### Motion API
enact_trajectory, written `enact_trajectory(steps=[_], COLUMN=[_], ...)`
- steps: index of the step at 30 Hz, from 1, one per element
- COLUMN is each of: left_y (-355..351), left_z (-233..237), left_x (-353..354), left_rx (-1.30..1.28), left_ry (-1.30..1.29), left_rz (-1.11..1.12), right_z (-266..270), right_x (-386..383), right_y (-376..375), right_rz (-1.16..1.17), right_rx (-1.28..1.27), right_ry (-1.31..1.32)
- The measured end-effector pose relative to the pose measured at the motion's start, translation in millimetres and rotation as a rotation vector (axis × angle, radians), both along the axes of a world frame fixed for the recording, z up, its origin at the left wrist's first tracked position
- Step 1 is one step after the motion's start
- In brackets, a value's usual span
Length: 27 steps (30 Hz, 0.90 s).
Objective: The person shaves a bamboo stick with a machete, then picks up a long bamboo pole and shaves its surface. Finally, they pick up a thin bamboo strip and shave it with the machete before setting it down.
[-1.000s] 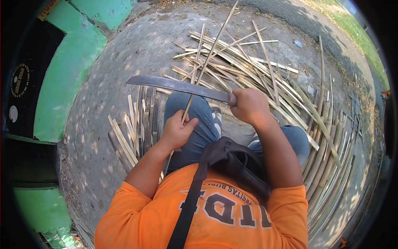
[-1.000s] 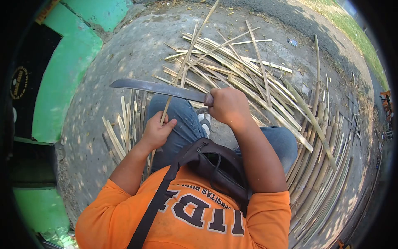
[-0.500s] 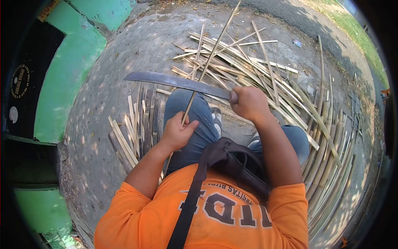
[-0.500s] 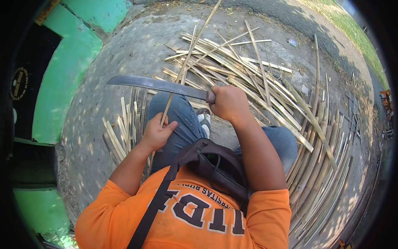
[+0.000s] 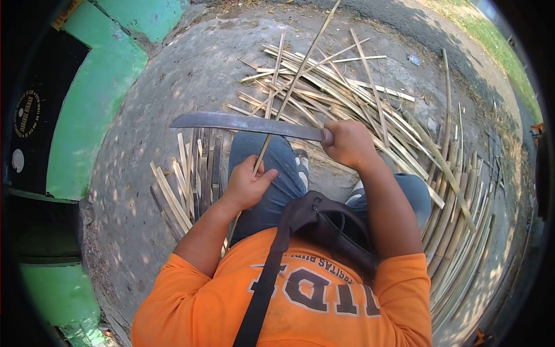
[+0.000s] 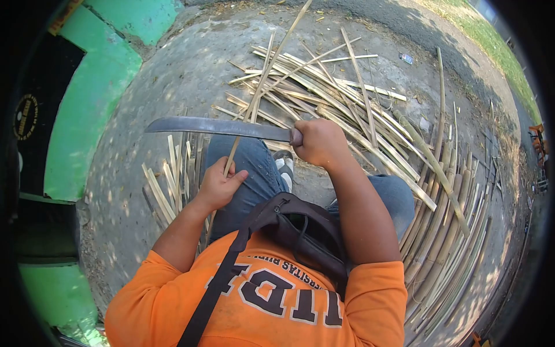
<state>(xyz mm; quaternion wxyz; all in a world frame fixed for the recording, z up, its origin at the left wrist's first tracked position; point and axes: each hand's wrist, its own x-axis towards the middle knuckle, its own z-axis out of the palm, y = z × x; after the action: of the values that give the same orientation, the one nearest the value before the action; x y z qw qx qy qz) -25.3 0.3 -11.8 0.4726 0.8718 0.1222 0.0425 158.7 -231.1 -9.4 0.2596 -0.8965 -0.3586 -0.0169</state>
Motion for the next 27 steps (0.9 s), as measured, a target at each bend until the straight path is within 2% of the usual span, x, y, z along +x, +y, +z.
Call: enact_trajectory(steps=[5,9,13,20,23,27], left_y=[4.4,4.0,0.5,-1.3,-0.5,-2.2], left_z=[-3.8,-4.4,-2.2,1.0,0.4,-0.6], left_x=[-0.4,2.2,2.4,-1.2,-2.4,-1.0], left_rx=[-0.077,-0.131,0.019,0.041,0.026,0.052], left_ry=[0.012,0.03,0.008,0.005,0.005,-0.004], left_rz=[0.027,0.033,0.009,0.004,0.001,-0.014], right_z=[-6.2,0.5,9.0,-0.6,2.9,5.9], right_x=[15.4,-9.3,-15.1,13.6,10.1,-6.8], right_y=[-2.6,13.1,12.5,1.9,-2.3,3.7], right_rz=[-0.175,-0.08,0.106,-0.126,-0.133,-0.009], right_rx=[0.078,0.072,-0.034,0.105,0.112,0.057], right_ry=[-0.004,0.002,0.002,-0.021,-0.018,-0.032])
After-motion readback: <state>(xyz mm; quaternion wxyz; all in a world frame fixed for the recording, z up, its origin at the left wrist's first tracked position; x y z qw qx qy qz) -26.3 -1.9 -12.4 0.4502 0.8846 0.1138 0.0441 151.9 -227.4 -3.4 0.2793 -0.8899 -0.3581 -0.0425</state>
